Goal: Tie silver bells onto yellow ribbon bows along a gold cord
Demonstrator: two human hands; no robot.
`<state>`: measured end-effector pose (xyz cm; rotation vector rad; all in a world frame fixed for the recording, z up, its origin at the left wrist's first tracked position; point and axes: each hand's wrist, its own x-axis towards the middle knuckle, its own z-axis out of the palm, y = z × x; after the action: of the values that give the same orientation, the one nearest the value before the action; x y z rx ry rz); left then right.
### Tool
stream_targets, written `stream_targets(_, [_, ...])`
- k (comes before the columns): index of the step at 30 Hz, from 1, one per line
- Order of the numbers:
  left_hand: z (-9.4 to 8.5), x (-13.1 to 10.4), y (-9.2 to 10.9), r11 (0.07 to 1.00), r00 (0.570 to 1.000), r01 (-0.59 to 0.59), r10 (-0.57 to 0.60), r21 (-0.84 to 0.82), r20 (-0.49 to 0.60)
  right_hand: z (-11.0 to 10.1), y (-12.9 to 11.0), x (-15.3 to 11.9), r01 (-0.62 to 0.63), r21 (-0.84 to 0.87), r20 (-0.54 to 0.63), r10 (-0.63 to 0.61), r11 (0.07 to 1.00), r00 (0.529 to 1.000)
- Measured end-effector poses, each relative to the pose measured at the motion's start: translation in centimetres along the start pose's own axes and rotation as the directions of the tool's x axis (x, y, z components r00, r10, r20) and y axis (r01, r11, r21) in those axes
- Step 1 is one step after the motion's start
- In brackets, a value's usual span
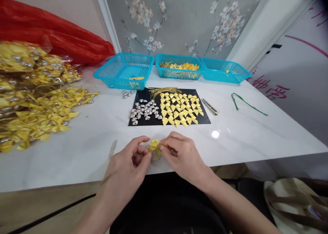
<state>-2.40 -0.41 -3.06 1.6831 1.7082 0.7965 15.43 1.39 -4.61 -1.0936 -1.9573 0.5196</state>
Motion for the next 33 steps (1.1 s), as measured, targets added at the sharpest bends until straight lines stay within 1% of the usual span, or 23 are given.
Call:
stream_targets(4, [-1.3, -0.2, 0.0, 1.000, 0.998, -0.006, 0.006, -0.003, 0.063, -0.3, -0.2, 0.1, 0.026, 0.011, -0.003, -0.026, 1.000, 1.000])
stream_targets(6, [-2.1, -0.2, 0.3, 1.000, 0.997, -0.022, 0.021, 0.016, 0.068, -0.4, -0.3, 0.1, 0.045, 0.002, -0.009, -0.045, 0.999, 0.999])
stream_targets(8, [-2.8, -0.1, 0.7, 1.000, 0.998, -0.015, 0.014, 0.015, 0.058, -0.6, -0.4, 0.2, 0.071, -0.012, -0.013, -0.071, 0.997, 0.997])
stream_targets(9, [-3.0, 0.0, 0.8, 1.000, 0.999, 0.000, 0.000, -0.011, 0.053, -0.6, -0.5, 0.2, 0.085, -0.020, -0.014, -0.085, 0.996, 0.996])
stream_targets(11, [-3.2, 0.5, 1.2, 0.988, 0.996, 0.053, -0.042, -0.145, 0.077, -0.8, -0.8, 0.3, 0.114, -0.039, -0.014, -0.115, 0.993, 0.993])
stream_targets(12, [-3.1, 0.8, 1.3, 0.972, 0.993, 0.076, -0.053, -0.224, 0.109, -0.8, -1.0, 0.3, 0.130, -0.047, -0.014, -0.130, 0.990, 0.991])
stream_targets(14, [-2.7, 1.3, 1.6, 0.931, 0.982, 0.101, -0.038, -0.350, 0.184, -0.9, -1.3, 0.4, 0.156, -0.055, -0.015, -0.158, 0.986, 0.987])
stream_targets(16, [-2.3, 1.7, 1.7, 0.901, 0.970, 0.113, -0.009, -0.418, 0.243, -1.0, -1.6, 0.5, 0.169, -0.046, -0.025, -0.170, 0.985, 0.985])
stream_targets(18, [-2.1, 1.9, 1.8, 0.871, 0.962, 0.129, 0.006, -0.475, 0.272, -1.2, -1.8, 0.7, 0.170, -0.019, -0.040, -0.171, 0.985, 0.984])
stream_targets(22, [-2.3, 1.8, 1.7, 0.790, 0.948, 0.197, -0.003, -0.581, 0.317, -1.4, -2.3, 1.2, 0.153, 0.078, -0.078, -0.147, 0.985, 0.986])
stream_targets(25, [-2.6, 1.7, 1.9, 0.758, 0.939, 0.237, -0.020, -0.608, 0.342, -1.6, -2.5, 1.7, 0.131, 0.161, -0.095, -0.117, 0.978, 0.989])
stream_targets(27, [-2.8, 1.8, 2.0, 0.758, 0.940, 0.245, -0.032, -0.605, 0.341, -1.6, -2.4, 2.0, 0.144, 0.169, -0.094, -0.129, 0.975, 0.987])
stream_targets(29, [-2.9, 1.8, 2.2, 0.772, 0.945, 0.235, -0.038, -0.590, 0.326, -1.6, -2.3, 2.0, 0.189, 0.112, -0.079, -0.180, 0.976, 0.980])
stream_targets(33, [-2.7, 1.6, 2.3, 0.827, 0.962, 0.179, -0.033, -0.533, 0.271, -1.6, -2.0, 2.1, 0.281, -0.057, -0.029, -0.283, 0.958, 0.959])
